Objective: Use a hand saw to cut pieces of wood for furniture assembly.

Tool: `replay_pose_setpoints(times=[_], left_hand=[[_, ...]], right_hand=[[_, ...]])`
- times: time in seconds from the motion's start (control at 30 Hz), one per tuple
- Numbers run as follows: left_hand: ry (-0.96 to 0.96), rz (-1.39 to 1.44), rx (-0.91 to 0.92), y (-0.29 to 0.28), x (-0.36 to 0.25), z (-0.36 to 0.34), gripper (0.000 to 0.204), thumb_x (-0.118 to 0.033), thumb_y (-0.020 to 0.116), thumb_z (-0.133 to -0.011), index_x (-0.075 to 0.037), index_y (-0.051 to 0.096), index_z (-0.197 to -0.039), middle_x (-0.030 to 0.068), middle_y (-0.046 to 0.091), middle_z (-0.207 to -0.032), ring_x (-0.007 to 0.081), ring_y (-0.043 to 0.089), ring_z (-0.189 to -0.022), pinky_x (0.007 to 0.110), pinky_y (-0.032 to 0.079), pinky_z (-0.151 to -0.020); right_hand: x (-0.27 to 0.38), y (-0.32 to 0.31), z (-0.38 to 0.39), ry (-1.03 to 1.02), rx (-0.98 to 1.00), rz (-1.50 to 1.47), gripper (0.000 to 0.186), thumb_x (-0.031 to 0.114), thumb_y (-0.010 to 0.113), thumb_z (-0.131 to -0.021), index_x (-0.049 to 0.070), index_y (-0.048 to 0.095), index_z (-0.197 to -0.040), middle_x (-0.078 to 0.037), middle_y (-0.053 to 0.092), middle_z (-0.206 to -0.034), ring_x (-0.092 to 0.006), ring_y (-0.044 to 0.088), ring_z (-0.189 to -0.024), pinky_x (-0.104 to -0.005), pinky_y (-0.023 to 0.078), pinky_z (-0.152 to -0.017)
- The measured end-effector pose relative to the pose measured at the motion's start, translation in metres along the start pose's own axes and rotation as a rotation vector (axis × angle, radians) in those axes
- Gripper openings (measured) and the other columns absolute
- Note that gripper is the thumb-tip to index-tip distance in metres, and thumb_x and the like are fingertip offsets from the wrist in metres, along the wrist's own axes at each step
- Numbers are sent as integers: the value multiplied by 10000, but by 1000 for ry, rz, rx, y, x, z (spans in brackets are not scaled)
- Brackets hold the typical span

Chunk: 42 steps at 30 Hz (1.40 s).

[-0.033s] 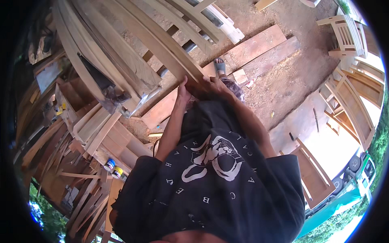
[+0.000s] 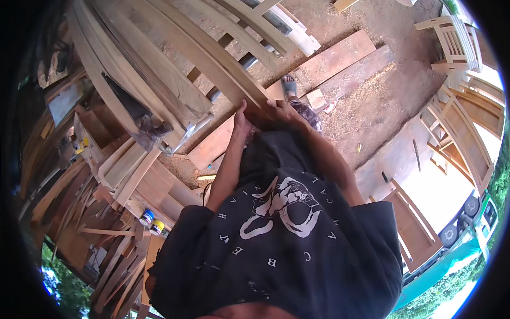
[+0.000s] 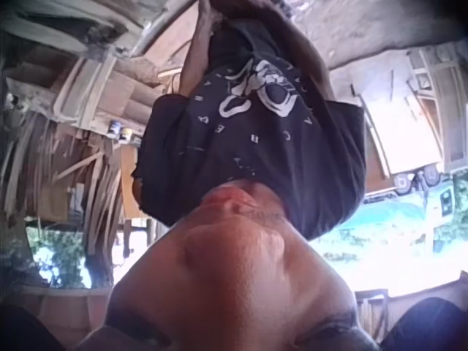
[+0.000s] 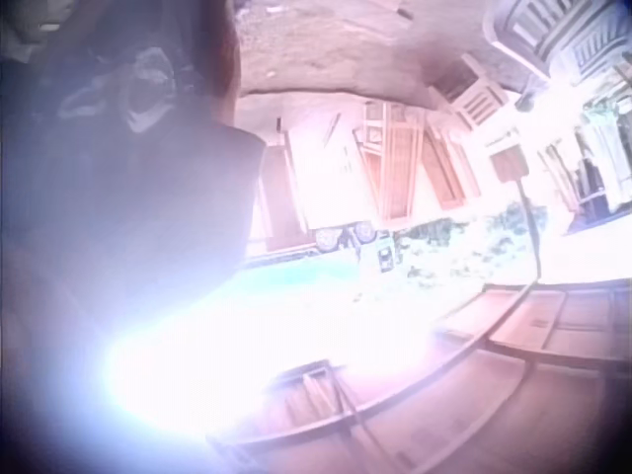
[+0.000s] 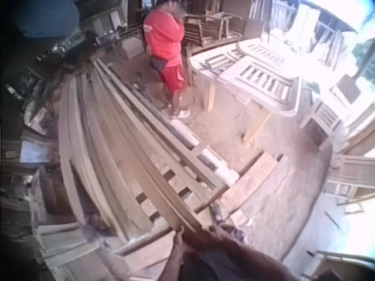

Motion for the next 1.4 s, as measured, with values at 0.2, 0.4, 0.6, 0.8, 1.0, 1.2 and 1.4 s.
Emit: replay_pose_setpoints(times=[0.2,0.4,0.6,0.8,1.0,1.2,1.4], left_hand=[[-75,82,-24,-7,-14,16,583,-387,639,-1007,-23,503,-1442,142,608,-1389,328,569,-1299,490,449,-1118],[-29,11,52,-23,-29,18,597,-420,633,-1003,-43,510,-1449,131,621,-1377,326,568,-1298,495,451,-1109],[21,-158,-208,-11,-15,13,460,-319,720,-965,-42,620,-1318,106,669,-1226,275,674,-1069,432,574,-872],[-27,10,3,-44,-31,2,512,-311,720,-966,-46,567,-1377,106,671,-1228,295,672,-1080,467,566,-902],[21,-152,-299,-21,-38,11,525,-256,753,-929,-9,557,-1349,123,672,-1218,296,679,-1077,462,571,-903],[23,-830,-228,68,-62,57,425,-168,766,-883,1,583,-1227,136,706,-1137,245,695,-1027,424,566,-891],[437,-1324,-251,105,-64,34,485,-158,818,-808,11,523,-1153,206,699,-1121,293,728,-962,421,577,-821]], right_hand=[[4,5,-3,-35,92,-28,755,636,531,-987,-77,672,-1194,-210,740,-1047,-274,705,-999,-399,542,-862],[-26,32,-32,10,38,344,848,724,416,-986,-60,685,-1165,-234,726,-1020,-330,703,-1006,-406,531,-881],[-41,15,-30,101,-86,87,766,639,291,-1071,4,687,-1234,-138,708,-1037,-222,662,-964,-350,527,-854],[-42,16,-21,60,-33,95,759,636,323,-1063,-29,642,-1241,-177,714,-1088,-276,679,-1036,-382,526,-918],[-49,54,-19,-18,-310,361,675,536,266,-1083,-18,637,-1181,-334,668,-1144,-495,614,-1151,-510,473,-982],[-88,27,-36,125,-207,9,708,525,310,-1085,-101,611,-1223,-332,687,-1133,-431,642,-1168,-481,474,-999],[-86,30,-53,213,-127,-254,541,393,361,-1095,-34,626,-1295,-266,709,-1160,-330,686,-1106,-430,511,-993]])
Point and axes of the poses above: each hand's wrist, its own z-axis away from the middle knuckle, its own y-axis out of the palm, x = y × z, the point moved 1 cm from there along -z, towards the middle knuckle
